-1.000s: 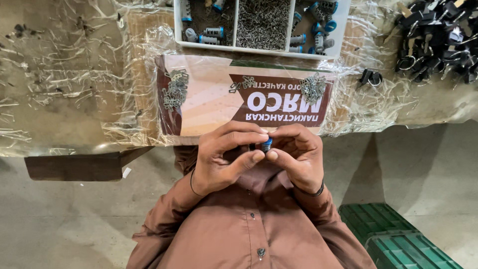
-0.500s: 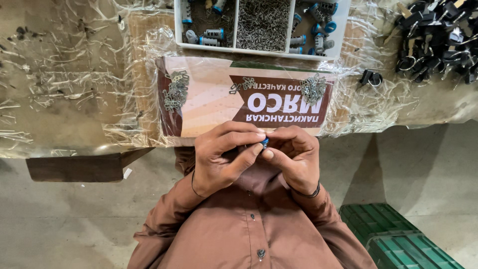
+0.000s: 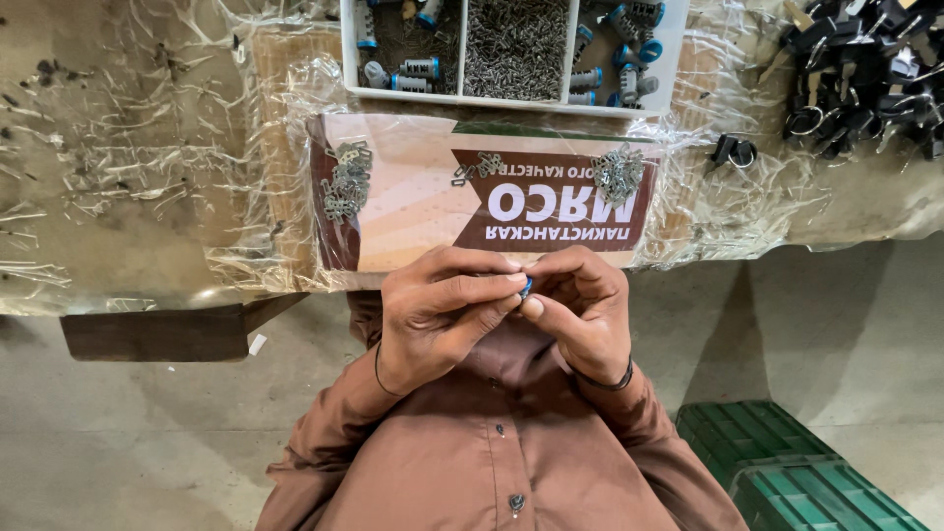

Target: The person sits at a workbench assembling small metal components. They pick a cylindrical metal body from a compartment box, press a small blue-tipped insert into it by hand, and place the finished assembly onto a growing pile of completed parts on the table.

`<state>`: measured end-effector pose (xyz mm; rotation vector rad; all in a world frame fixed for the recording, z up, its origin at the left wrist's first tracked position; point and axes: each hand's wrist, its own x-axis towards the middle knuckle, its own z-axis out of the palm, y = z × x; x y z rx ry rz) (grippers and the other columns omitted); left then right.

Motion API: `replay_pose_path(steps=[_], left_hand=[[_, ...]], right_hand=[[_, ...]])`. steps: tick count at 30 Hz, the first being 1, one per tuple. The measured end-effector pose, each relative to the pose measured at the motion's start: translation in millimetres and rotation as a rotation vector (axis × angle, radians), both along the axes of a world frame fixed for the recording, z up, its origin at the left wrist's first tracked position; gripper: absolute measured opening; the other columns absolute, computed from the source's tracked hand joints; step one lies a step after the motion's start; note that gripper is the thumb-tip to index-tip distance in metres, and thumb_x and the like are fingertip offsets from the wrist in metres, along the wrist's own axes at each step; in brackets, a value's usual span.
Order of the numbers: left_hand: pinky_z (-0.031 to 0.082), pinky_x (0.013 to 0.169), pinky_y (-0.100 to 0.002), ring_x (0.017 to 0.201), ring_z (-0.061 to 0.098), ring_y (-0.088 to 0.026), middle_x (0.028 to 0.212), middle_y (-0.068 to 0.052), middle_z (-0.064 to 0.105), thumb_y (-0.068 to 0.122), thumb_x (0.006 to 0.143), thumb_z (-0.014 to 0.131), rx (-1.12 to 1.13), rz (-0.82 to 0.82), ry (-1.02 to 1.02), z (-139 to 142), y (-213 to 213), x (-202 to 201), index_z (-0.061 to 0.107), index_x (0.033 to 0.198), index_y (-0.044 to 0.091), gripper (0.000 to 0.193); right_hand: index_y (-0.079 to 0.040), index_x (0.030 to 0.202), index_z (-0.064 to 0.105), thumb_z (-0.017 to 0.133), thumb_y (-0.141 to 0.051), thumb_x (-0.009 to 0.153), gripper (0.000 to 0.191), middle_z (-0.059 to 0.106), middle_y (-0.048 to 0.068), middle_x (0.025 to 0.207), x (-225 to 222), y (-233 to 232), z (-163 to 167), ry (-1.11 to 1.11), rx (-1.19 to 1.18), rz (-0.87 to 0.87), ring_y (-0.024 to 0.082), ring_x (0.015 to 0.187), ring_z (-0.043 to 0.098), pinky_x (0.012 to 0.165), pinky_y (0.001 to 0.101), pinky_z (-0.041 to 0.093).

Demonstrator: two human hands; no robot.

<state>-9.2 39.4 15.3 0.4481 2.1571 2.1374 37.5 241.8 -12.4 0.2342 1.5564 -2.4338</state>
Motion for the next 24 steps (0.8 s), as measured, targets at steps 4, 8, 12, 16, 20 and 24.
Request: replay_pose_path(steps=[4, 8, 12, 16, 20, 24], left_hand=[[0.061, 0.083, -0.027, 0.096, 0.074, -0.017, 0.111, -0.007, 0.073, -0.002, 0.092, 0.08, -0.018, 0.021, 0.007, 2, 1, 1, 0.078, 0.11, 0.008, 0.021], [0.061, 0.082, -0.027, 0.095, 0.074, -0.018, 0.11, -0.008, 0.073, -0.002, 0.091, 0.079, -0.036, 0.035, 0.039, 4, 2, 0, 0.077, 0.109, 0.007, 0.021], [0.06, 0.08, -0.027, 0.092, 0.073, -0.017, 0.108, -0.008, 0.073, -0.001, 0.09, 0.08, -0.06, 0.054, 0.06, 5, 2, 1, 0.077, 0.107, 0.007, 0.019], [0.06, 0.079, -0.028, 0.092, 0.073, -0.018, 0.107, -0.008, 0.073, -0.001, 0.09, 0.08, -0.068, 0.039, 0.081, 3, 0, 1, 0.077, 0.108, 0.007, 0.02], [0.062, 0.081, -0.028, 0.094, 0.074, -0.017, 0.111, -0.007, 0.072, -0.002, 0.092, 0.08, -0.036, -0.003, 0.051, 1, 0, 2, 0.076, 0.112, 0.008, 0.023], [0.062, 0.085, -0.03, 0.099, 0.075, -0.019, 0.117, -0.007, 0.071, -0.002, 0.089, 0.082, -0.083, -0.058, 0.075, 1, -3, 2, 0.076, 0.117, 0.009, 0.031]], right_hand=[[0.003, 0.118, 0.064, 0.071, 0.005, 0.095, 0.024, 0.073, 0.013, 0.111, -1, -1, 4, -0.007, 0.036, 0.01, 0.015, 0.101, 0.071, 0.092, 0.0287, 0.058], [0.003, 0.119, 0.064, 0.07, 0.006, 0.096, 0.024, 0.073, 0.011, 0.112, -1, -2, 7, 0.017, 0.052, 0.007, 0.013, 0.103, 0.07, 0.093, 0.0272, 0.056], [0.003, 0.119, 0.065, 0.069, 0.005, 0.097, 0.022, 0.073, 0.01, 0.11, -1, -2, 6, 0.014, 0.047, 0.014, 0.013, 0.102, 0.069, 0.092, 0.0266, 0.055], [0.004, 0.116, 0.065, 0.071, 0.006, 0.095, 0.022, 0.071, 0.01, 0.111, 1, -2, 3, 0.004, 0.051, -0.003, 0.013, 0.102, 0.069, 0.093, 0.027, 0.055], [0.004, 0.115, 0.065, 0.072, 0.004, 0.095, 0.021, 0.07, 0.01, 0.112, 2, -1, -2, 0.031, 0.028, -0.016, 0.013, 0.103, 0.068, 0.093, 0.0265, 0.054], [0.003, 0.113, 0.065, 0.071, 0.002, 0.095, 0.018, 0.07, 0.01, 0.111, 1, -1, -8, 0.051, -0.009, -0.051, 0.013, 0.101, 0.067, 0.092, 0.0255, 0.053]])
